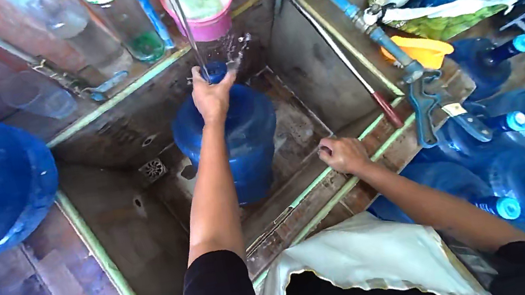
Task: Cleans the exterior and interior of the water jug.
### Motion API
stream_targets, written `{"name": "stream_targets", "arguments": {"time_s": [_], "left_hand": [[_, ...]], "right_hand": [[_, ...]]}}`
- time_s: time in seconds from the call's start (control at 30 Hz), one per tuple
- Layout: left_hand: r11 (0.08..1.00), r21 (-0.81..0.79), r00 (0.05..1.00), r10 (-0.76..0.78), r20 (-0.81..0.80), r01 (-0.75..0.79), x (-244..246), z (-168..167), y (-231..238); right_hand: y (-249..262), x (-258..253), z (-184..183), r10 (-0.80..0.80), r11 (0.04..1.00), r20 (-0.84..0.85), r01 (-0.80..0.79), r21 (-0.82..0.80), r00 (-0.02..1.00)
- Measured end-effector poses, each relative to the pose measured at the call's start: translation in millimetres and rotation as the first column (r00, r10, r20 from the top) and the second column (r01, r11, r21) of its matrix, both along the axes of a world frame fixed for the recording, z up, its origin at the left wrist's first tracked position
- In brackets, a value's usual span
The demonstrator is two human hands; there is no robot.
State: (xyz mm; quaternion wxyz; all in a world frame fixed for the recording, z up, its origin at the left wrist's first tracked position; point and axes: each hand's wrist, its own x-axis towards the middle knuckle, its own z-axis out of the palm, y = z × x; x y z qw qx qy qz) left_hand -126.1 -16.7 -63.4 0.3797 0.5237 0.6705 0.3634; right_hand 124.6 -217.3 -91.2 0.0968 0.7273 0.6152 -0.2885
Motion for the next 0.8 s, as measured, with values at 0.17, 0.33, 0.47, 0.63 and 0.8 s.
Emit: {"name": "stream_targets", "arguments": {"time_s": [0.17, 0.33, 0.47, 0.63, 0.8], "left_hand": [[0.981, 0.184, 0.947, -0.109, 0.302, 0.054, -11.4, -16.3, -15.4], [0.982, 0.164, 0.949, 0.033, 0.314, -0.088, 11.8, -8.2, -21.1], [0.97, 0.113, 0.896, -0.242, 0.373, 0.216, -6.0, -6.6, -18.0], [0.927, 0.024, 0.925, 0.37, 0.087, -0.373, 3.6, 12.3, -8.9], [0.948, 0.002, 0.916, 0.306, 0.258, -0.317, 8.0, 10.5, -18.8]], "right_hand": [[4.0, 2.0, 4.4, 0.014, 0.999, -0.022, -0.015, -0.039, 1.0], [4.3, 2.0, 6.1, 0.013, 0.996, -0.038, -0.016, -0.087, 0.999], [5.0, 4.3, 9.5, 0.015, 0.996, -0.073, -0.021, -0.086, 0.997], [2.3, 4.5, 7.7, 0.002, 0.996, -0.119, -0.012, -0.085, 0.993], [2.7, 7.0, 6.7, 0.012, 0.997, -0.153, -0.024, -0.076, 0.988]]}}
